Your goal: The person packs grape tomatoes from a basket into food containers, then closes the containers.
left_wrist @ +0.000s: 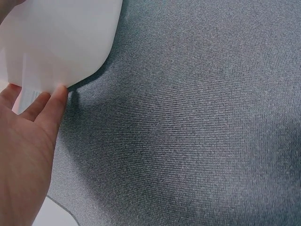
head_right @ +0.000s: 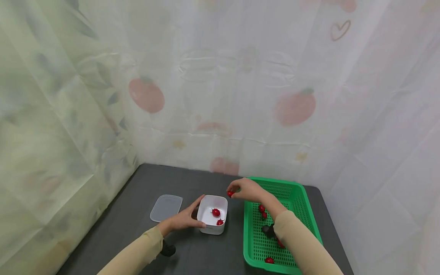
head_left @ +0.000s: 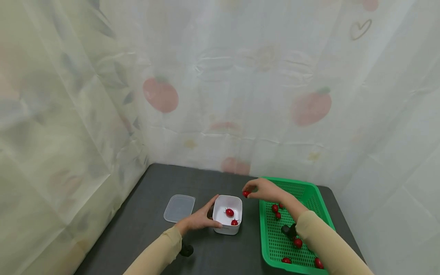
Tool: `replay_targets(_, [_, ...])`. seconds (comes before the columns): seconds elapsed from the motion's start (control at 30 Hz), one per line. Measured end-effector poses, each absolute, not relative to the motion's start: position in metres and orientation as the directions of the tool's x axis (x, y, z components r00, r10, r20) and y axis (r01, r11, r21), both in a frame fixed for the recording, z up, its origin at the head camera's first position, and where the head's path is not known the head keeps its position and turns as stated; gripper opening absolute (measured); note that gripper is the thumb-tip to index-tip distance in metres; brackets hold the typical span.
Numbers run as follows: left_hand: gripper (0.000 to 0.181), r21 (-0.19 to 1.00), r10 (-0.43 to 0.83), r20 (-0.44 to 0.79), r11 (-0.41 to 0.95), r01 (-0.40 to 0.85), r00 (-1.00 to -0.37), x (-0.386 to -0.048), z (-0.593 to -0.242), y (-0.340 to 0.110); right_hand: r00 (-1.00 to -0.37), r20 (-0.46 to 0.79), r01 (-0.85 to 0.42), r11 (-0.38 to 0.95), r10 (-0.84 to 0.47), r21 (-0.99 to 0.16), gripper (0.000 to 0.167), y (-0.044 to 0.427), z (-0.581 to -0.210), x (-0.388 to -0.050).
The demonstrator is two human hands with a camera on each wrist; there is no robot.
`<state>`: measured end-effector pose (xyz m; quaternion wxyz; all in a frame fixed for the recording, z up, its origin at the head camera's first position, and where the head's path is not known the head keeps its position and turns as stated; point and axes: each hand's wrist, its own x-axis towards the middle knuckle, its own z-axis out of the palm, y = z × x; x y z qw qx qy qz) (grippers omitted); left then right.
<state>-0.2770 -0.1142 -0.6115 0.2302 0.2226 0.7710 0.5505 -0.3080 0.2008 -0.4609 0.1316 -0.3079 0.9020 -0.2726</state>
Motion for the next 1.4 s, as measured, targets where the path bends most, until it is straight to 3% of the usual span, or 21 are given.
replay_targets(0.87, [0.115,0.959,0.613,-0.107,0.271,0.081,-0.782,-0.275,-0.61,-0.117,-0.73,-0.133,-0.51,0.663,-0.671,-0.548,0.023,0.139,-0.488,-0.313])
replay_targets(1.4, [0.113,0.97,0.637,-0.097,0.231,0.07,-0.765,-0.274,-0.61,-0.118,-0.715,-0.214,-0.541,0.722,-0.665,-0.431,0.02,0.113,-0.507,-0.303])
